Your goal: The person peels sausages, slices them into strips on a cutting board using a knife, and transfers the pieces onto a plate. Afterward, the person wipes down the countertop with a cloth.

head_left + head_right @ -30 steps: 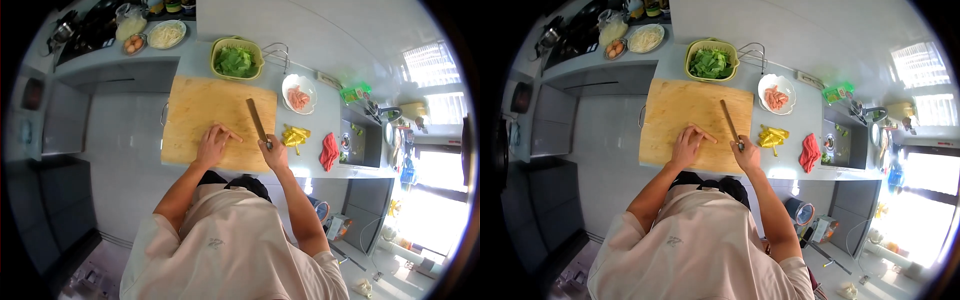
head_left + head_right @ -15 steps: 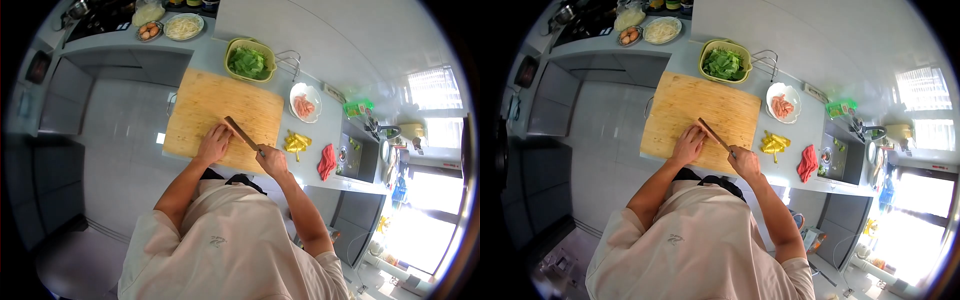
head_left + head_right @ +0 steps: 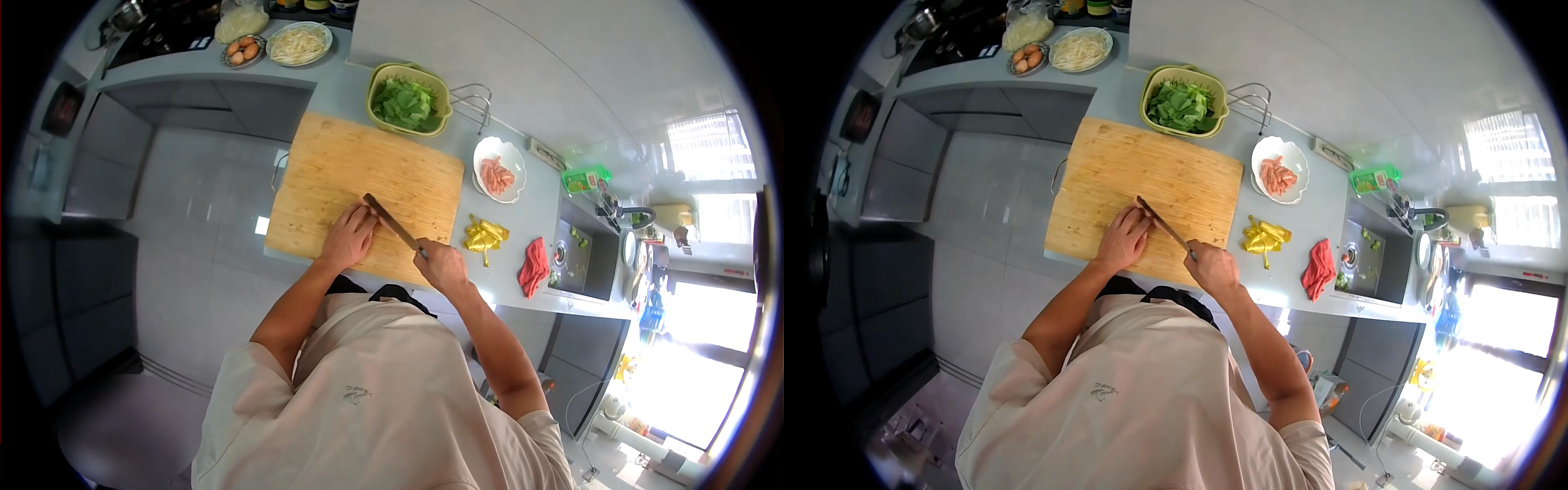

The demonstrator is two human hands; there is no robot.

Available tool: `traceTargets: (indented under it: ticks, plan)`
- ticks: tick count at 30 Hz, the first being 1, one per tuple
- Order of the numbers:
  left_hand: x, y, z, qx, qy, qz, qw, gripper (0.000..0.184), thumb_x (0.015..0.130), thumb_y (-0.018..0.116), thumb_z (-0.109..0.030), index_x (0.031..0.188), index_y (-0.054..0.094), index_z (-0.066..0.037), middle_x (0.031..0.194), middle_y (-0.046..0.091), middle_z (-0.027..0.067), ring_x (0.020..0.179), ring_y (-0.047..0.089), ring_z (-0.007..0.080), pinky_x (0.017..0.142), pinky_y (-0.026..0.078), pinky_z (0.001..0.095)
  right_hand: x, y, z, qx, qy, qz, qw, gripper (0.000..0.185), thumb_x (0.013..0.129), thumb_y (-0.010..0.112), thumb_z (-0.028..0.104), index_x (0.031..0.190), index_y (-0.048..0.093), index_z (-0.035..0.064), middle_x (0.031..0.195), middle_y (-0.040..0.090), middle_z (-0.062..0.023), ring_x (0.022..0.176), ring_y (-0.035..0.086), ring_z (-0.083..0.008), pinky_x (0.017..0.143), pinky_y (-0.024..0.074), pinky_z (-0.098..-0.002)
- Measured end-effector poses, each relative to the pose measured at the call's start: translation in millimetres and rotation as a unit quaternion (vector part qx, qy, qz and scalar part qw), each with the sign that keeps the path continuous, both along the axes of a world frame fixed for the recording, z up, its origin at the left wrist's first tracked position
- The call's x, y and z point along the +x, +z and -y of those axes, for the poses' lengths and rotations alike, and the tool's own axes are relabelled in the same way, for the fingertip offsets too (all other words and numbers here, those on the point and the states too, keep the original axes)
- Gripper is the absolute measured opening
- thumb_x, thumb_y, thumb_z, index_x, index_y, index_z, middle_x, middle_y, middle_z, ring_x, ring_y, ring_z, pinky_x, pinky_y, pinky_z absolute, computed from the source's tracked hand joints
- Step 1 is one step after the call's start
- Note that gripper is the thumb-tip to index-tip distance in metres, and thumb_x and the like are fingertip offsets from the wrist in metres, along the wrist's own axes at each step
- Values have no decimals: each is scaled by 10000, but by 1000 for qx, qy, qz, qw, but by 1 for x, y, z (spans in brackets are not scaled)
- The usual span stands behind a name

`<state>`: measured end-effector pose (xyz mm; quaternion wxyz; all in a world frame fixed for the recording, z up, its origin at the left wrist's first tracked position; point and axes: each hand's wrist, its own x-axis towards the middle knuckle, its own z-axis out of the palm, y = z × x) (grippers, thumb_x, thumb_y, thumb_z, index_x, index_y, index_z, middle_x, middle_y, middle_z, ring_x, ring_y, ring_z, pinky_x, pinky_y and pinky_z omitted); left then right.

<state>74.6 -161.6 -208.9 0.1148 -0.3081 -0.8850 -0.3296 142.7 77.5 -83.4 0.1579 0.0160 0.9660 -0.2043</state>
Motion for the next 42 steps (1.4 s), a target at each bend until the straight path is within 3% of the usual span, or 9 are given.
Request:
traceTargets:
  ticks: [5,20,23,26,29,32,35,38,42]
  plan:
    - [0,3,0,-1,-1,5,1000,471,881,729,-124,1341,643,-73,1398,582,165,1356,537,401,1110,510,481,-2,1,7,7,-9,22,1000,272,948,654,253,1158,723,94,927,750,-199,876,725,-424,785,579,-538]
    - [-2,2,-5,-15,37,3,999,461,880,715,-181,1310,670,-21,1413,599,174,1363,530,413,1119,503,484,-24,-40,27,38,2,80,996,236,994,581,252,1081,637,40,957,737,-289,926,719,-498,822,576,-592]
    - [-3,2,-6,-14,37,-5,999,461,870,717,-184,1300,672,-25,1408,601,175,1360,530,417,1121,499,489,-30,-27,30,45,1,94,995,245,996,562,253,1099,655,51,967,749,-284,933,732,-502,857,584,-596]
    - [-4,6,-7,-13,33,-6,999,438,853,720,-172,1269,681,-44,1387,608,171,1350,535,418,1124,494,488,-26,-30,24,9,-10,58,998,269,999,576,273,1088,661,35,927,744,-291,918,731,-495,822,575,-608]
    - [-9,15,-11,-14,24,-6,1000,400,838,721,-144,1227,690,-59,1359,619,165,1344,538,412,1116,496,485,-11,-59,0,-74,-22,-55,996,259,1004,619,261,1063,653,11,808,718,-280,772,748,-425,713,582,-556]
    - [-18,16,-12,-12,8,-17,1000,354,835,718,-103,1187,707,-63,1330,632,150,1329,547,393,1092,507,481,-5,-33,-5,-218,-185,54,957,261,982,705,249,980,671,-9,699,676,-210,638,703,-356,615,539,-476]
    - [-27,11,-11,-25,3,-3,1000,318,838,725,-81,1155,727,-62,1293,644,130,1301,561,368,1057,518,482,8,-64,-17,-198,-152,-112,962,276,1000,707,251,934,661,-13,592,604,-163,510,644,-268,539,502,-412]
    - [-39,11,-20,-56,13,13,998,292,842,745,-94,1133,746,-67,1261,651,111,1281,567,352,1029,526,475,8,-49,-24,-213,-169,-91,958,259,992,703,208,901,639,-26,615,635,-206,526,684,-291,544,523,-424]
    - [-49,9,-38,-65,77,-12,995,259,932,759,-161,1176,749,-74,1271,655,93,1217,610,311,1011,520,433,8,-35,-27,-224,-170,-82,956,272,1007,701,212,881,632,-19,590,622,-130,506,651,-218,523,500,-378]
